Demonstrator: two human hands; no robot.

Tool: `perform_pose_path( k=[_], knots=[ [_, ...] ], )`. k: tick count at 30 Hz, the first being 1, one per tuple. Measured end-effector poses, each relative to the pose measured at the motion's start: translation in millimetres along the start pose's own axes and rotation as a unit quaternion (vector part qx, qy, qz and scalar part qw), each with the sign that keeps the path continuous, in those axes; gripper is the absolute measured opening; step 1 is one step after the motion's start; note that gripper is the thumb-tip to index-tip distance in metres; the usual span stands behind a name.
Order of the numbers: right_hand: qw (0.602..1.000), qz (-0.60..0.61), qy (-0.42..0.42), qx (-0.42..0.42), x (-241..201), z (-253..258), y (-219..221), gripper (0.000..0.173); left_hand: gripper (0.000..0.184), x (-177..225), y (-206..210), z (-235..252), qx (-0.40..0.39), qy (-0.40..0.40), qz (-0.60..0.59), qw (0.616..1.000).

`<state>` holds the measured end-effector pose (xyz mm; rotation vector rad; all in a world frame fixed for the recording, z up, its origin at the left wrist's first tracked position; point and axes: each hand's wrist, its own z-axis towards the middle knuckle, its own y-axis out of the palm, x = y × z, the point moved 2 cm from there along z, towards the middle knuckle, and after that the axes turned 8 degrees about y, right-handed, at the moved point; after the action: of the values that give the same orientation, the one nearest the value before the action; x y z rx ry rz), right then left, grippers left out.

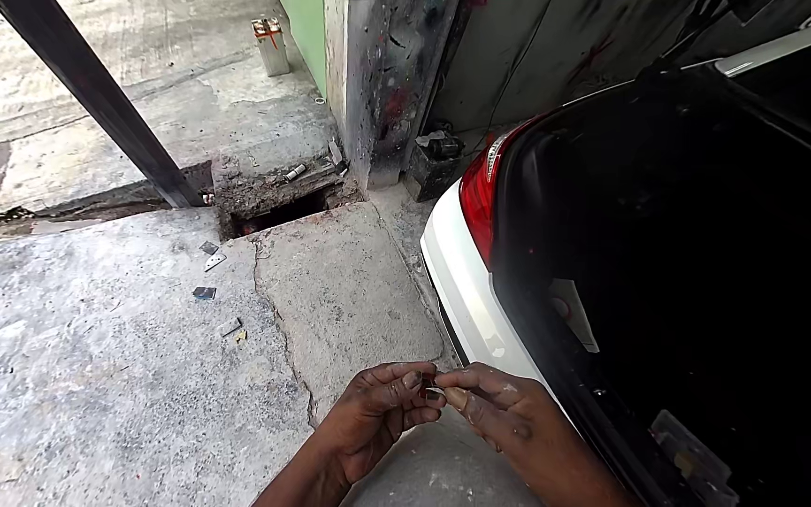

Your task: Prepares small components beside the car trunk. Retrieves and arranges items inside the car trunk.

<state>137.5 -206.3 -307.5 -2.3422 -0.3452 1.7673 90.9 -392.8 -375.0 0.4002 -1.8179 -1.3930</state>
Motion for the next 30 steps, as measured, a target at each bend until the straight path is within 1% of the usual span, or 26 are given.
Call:
perform_pose_path(
  k=[7, 10, 13, 15, 17, 19, 20, 22, 24, 30],
  knots=[
    [0.999, -0.026, -0.009, 0.017, 3, -3, 5, 0.022, 0.025, -1, 0, 0, 0.015, 0.000, 0.014, 1.000],
    [0.999, -0.013, -0.006, 0.029, 3, -4, 9, 0.022, 0.025, -1, 1, -1, 0.015, 0.003, 0.015, 1.000],
    [0.996, 0.029, -0.016, 0.085, -1, -6, 8, 0.022, 0.025, 1, -1, -2, 0.000, 0.004, 0.012, 1.000],
    [0.991, 0.063, -0.006, 0.121, -2, -8, 1, 0.022, 0.025, -1, -4, -5, -0.012, 0.004, -0.012, 1.000],
    [0.992, 0.058, -0.012, 0.111, -1, -9, -6, 0.026, 0.025, -1, -6, -5, -0.022, 0.013, -0.050, 0.998],
    [0.997, 0.009, -0.028, 0.076, -3, -15, -9, 0.036, 0.024, -1, -7, -6, -0.029, 0.024, -0.080, 0.996],
    [0.997, -0.022, -0.039, 0.071, -6, -19, -8, 0.036, 0.024, -2, -7, -6, -0.029, 0.027, -0.089, 0.995],
    [0.993, -0.045, -0.083, 0.064, -13, -24, -2, 0.025, 0.024, -3, -6, -6, -0.034, 0.037, -0.096, 0.994],
    [0.991, -0.040, -0.115, 0.052, -17, -25, 6, 0.020, 0.024, -5, -4, -4, -0.045, 0.051, -0.104, 0.992],
    [0.991, -0.054, -0.113, 0.045, -17, -23, 19, 0.027, 0.024, -7, 8, -1, -0.051, 0.068, -0.101, 0.991]
  ],
)
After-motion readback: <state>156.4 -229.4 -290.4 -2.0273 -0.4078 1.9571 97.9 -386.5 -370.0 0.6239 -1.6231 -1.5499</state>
